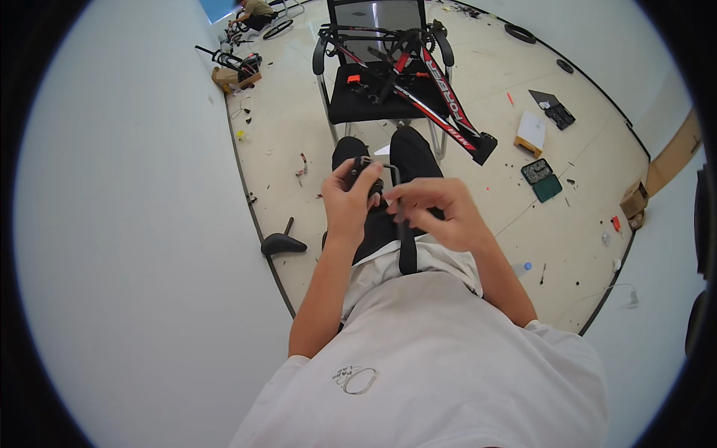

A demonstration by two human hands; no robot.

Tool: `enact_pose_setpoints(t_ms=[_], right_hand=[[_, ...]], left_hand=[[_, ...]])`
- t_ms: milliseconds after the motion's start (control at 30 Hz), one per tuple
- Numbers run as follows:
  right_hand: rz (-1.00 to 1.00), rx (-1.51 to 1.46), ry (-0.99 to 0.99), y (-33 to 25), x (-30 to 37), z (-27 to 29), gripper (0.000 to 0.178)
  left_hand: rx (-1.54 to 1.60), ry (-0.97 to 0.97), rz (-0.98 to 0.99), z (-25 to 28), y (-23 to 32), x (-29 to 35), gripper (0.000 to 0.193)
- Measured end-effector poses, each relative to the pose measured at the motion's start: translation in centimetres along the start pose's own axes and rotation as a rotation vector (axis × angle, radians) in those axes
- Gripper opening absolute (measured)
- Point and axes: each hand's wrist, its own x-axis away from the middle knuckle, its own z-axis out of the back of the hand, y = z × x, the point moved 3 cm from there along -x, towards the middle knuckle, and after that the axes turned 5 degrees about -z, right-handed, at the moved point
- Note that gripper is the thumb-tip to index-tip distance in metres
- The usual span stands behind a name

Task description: The person assembles a bicycle brake caliper using an Allen key, tightening screws and adjusting components. They handle the caliper and small parts, occasionally reaching for additional pieces on the floor.

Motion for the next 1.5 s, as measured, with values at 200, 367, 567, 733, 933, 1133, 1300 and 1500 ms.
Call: enact_pose_setpoints(t_ms=[200,367,567,733,933,1133,1300,1500], right_hand=[[-0.263,-0.117,-0.195,3.2,-0.4,-0.8,0.04],[-0.119,0.064,0.041,3.5,-0.8,1.4,0.042],[0.06,0.452,0.248,1.9,-0.5,3.2,0.046],[0.012,0.337,0.364,1.7,-0.5,2.5,0.034],[-0.213,-0.297,0.389,3.8,-0.7,2.1,0.024],[-0.065,-0.246,0.404,2.5,-0.6,2.7,0.015],[0.164,0.148,0.316,1.5,-0.5,0.9,0.021],[0.239,0.407,0.227,0.8,-0.3,-1.1,0.028]], left_hand=[[0.202,-0.077,-0.01,0.6,1.6,-0.5,0.012],[-0.014,-0.298,0.006,0.1,2.0,0.0,0.012],[-0.089,-0.34,0.046,-0.1,1.2,0.2,0.013],[-0.2,-0.323,0.028,-0.2,1.1,0.2,0.014],[-0.265,-0.384,0.031,-0.4,0.8,0.4,0.016],[-0.191,-0.345,0.007,-1.0,-0.7,0.4,0.012],[-0.057,-0.208,0.058,-0.9,-1.2,0.1,0.013],[-0.042,-0.239,0.025,-0.2,-0.2,-0.5,0.014]])
